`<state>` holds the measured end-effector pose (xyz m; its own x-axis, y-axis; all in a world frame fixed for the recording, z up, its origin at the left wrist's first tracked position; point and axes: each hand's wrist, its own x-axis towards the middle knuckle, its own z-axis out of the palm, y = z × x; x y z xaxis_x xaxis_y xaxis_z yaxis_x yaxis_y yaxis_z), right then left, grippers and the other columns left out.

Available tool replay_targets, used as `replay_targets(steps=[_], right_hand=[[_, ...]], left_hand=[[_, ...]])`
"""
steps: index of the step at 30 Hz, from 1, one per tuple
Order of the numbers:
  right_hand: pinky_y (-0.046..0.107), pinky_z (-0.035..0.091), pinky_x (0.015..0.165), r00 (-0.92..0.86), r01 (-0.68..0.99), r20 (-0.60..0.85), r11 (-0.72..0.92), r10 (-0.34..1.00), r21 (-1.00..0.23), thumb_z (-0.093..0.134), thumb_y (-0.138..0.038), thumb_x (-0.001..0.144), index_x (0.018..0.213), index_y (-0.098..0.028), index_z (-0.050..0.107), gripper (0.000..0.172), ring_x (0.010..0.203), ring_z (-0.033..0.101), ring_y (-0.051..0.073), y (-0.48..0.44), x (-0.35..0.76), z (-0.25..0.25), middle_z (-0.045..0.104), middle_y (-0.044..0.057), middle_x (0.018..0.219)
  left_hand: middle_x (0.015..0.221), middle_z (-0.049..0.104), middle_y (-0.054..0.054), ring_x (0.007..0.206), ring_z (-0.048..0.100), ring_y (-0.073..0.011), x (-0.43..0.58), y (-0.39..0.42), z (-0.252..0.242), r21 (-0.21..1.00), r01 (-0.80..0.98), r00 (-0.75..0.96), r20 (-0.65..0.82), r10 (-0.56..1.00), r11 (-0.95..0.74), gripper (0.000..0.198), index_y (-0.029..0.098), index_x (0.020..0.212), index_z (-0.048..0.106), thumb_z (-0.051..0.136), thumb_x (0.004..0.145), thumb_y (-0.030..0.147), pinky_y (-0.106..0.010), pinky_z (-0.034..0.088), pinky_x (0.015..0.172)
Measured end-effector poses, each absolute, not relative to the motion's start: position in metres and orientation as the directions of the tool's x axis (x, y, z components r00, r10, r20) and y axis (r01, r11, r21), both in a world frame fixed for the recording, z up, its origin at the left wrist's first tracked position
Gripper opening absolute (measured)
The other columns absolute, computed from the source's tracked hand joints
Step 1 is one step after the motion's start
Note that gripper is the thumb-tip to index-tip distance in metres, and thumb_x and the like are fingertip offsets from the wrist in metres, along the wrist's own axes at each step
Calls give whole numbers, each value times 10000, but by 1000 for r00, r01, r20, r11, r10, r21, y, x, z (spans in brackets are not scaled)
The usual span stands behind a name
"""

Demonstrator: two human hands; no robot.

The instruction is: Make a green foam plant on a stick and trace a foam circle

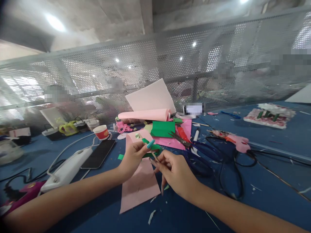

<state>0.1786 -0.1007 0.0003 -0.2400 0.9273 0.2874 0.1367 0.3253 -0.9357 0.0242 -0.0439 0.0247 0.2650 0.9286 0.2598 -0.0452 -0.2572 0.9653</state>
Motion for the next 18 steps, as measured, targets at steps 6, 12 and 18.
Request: replay_targets(steps=[6,12,18], right_hand=[[209,480,390,-240,134,252,289,938,-948,563,-461,867,785,-181,518,296,367,575,79,-98,179,-3,690,32,747],[211,457,366,-211,122,219,248,953,-961,560,-461,861,804,-180,529,289,348,565,84,-93,179,-8,682,26,723],[219,465,367,-221,140,227,261,949,-955,551,-473,869,776,-191,517,299,354,566,93,-94,179,-8,689,27,716]], left_hand=[[575,579,2,572,526,-104,24,-44,25,961,-46,280,275,920,-273,398,135,600,602,723,655,510,-248,425,576],[655,638,-17,614,574,-112,24,-47,22,966,-82,326,258,910,-244,318,132,679,621,771,638,410,-257,463,614],[713,696,-44,647,609,-126,24,-49,28,975,-136,318,211,924,-175,290,137,756,710,805,600,363,-267,472,644]])
